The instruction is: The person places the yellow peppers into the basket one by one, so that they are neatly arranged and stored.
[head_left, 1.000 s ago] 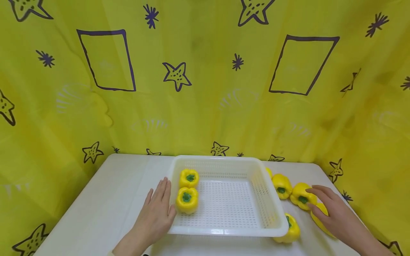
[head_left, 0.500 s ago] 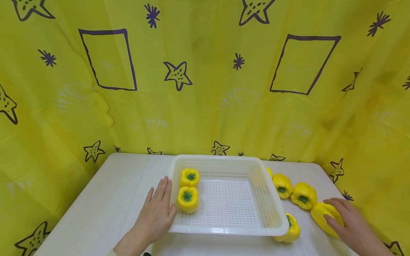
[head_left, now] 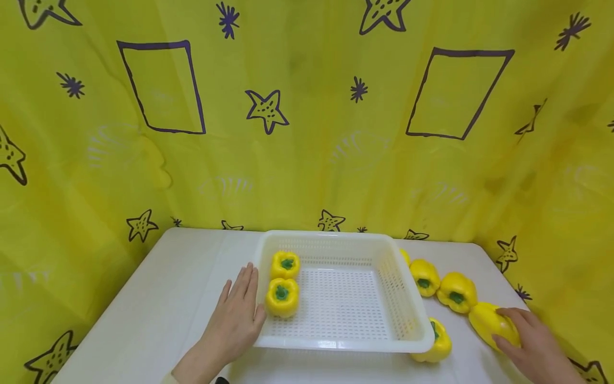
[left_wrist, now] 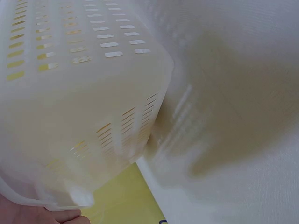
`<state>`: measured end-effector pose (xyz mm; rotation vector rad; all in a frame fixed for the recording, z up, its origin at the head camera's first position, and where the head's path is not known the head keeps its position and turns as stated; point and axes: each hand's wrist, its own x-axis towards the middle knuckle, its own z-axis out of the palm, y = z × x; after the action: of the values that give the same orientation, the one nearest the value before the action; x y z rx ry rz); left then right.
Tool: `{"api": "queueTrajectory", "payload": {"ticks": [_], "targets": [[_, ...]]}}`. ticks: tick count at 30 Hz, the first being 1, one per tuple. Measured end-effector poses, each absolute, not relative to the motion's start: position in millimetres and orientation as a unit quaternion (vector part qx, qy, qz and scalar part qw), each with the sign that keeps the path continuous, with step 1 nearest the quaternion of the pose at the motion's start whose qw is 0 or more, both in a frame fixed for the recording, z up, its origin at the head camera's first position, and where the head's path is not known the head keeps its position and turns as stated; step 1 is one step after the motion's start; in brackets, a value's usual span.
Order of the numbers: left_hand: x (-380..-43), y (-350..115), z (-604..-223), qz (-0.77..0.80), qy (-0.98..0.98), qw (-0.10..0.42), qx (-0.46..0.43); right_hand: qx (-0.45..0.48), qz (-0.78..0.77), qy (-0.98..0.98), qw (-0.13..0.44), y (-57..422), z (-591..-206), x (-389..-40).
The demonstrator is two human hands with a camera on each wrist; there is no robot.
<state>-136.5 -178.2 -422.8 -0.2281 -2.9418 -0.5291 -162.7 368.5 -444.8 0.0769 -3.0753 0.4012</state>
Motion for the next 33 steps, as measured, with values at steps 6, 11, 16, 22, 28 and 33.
{"api": "queueTrajectory", "payload": {"ticks": [6,11,16,22,28,33], "targets": [[-136.4,-178.6,-421.8,-0.179,-0.979,0.065,-0.071,0.014,0.133,-0.990,0.038,371.4,-452.6,-164.3],[-137.6,-178.5,-421.2,-0.180,-0.979,0.068,-0.074,0.012,0.124,-0.990,0.069,372.3,-460.4,-165.7],[-137.0,-178.7,-420.5,-0.178,-0.979,0.068,-0.072,0.007,0.128,-0.987,0.097,371.5,-468.2,-167.5],[-136.7,-178.2,-420.7,-0.176,-0.980,0.062,-0.069,-0.045,0.148,-0.987,0.048,373.0,-474.4,-167.9],[-137.6,-178.3,-420.9,-0.174,-0.981,0.060,-0.068,-0.048,0.154,-0.984,0.073,370.8,-478.4,-166.3],[-137.3,-177.3,-419.7,-0.179,-0.979,0.064,-0.071,-0.071,0.161,-0.983,0.046,372.4,-476.8,-165.6]]}}
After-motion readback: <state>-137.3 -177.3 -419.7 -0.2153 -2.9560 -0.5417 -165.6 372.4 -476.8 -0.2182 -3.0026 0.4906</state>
